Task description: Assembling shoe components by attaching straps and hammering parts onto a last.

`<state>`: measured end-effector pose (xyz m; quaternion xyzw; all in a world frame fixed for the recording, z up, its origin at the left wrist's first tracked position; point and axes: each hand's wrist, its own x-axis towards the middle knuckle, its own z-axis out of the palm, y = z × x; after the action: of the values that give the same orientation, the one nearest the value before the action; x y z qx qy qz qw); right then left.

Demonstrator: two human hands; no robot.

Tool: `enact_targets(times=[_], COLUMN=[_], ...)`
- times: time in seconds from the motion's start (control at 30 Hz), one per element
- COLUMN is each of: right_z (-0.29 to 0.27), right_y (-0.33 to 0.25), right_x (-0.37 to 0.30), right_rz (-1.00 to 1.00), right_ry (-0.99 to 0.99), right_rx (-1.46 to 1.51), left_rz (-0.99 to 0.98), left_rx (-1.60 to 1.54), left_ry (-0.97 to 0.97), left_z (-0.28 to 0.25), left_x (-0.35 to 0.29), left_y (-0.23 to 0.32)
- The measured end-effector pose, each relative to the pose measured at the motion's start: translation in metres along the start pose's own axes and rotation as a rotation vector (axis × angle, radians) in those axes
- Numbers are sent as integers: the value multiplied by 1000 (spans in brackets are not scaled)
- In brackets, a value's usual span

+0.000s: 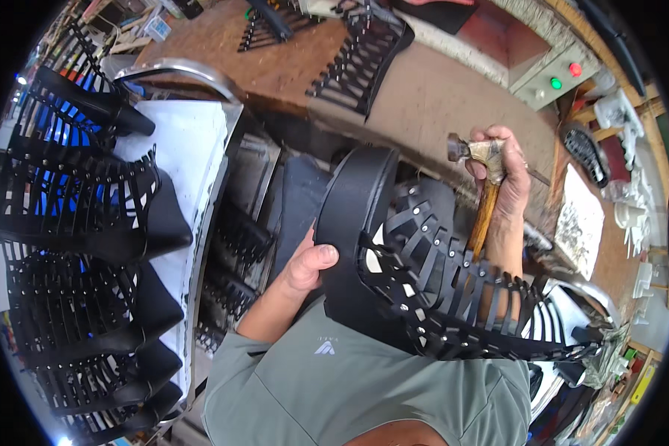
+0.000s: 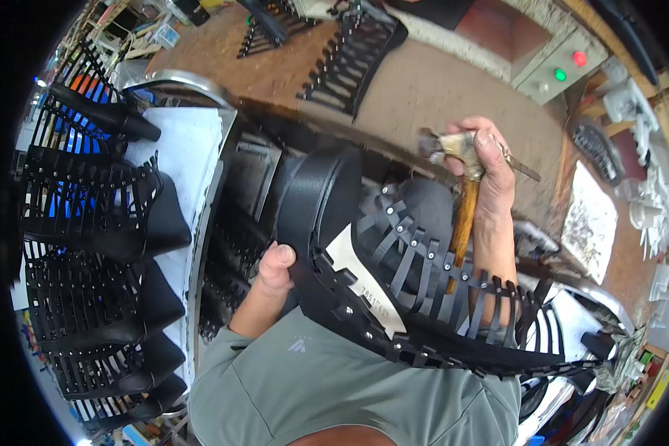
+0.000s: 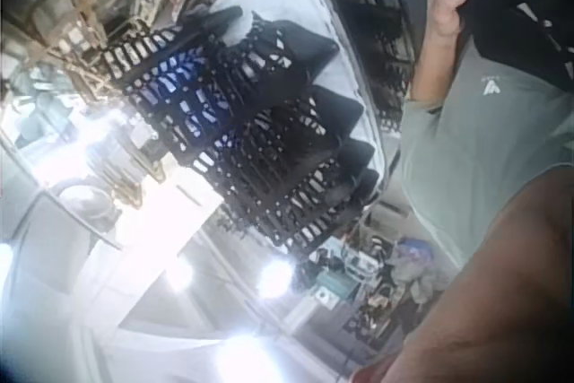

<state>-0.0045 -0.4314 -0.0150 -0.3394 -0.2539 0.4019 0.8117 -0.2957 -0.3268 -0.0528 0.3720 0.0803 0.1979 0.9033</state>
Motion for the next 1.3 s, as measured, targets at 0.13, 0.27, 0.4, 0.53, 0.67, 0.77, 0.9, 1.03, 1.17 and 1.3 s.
enact_targets(times=[0.13,0.27,0.4,0.53,0.67,0.77,0.9,1.03,1.17,1.3], right_z=[79,102,117,115,119,111,111,98,89,90], right_y=[7,7,4,-2,1,10,6,31,31,25], right_x=[-17,-30,-52,-56,-62,-67,-71,-69,-69,-66], right_rz=[-28,37,40,110,173,150,137,-85,-239,-214], right_ry=[-33,-42,-223,-422,-465,-481,-516,-637,-663,-747], right_rx=[-86,-35,-188,-376,-381,-374,-429,-507,-488,-590], left_rz=[94,-6,-64,-44,-36,-153,-188,-186,-215,-179], left_rx=[-30,194,188,193,108,-49,-16,-46,-84,-17], left_ry=[38,125,135,96,67,98,136,189,192,180], left_z=[18,30,33,33,27,27,24,23,28,20], left_x=[-4,-11,-18,-17,-19,-23,-21,-25,-17,-12], left_y=[10,20,26,25,20,21,21,18,19,26])
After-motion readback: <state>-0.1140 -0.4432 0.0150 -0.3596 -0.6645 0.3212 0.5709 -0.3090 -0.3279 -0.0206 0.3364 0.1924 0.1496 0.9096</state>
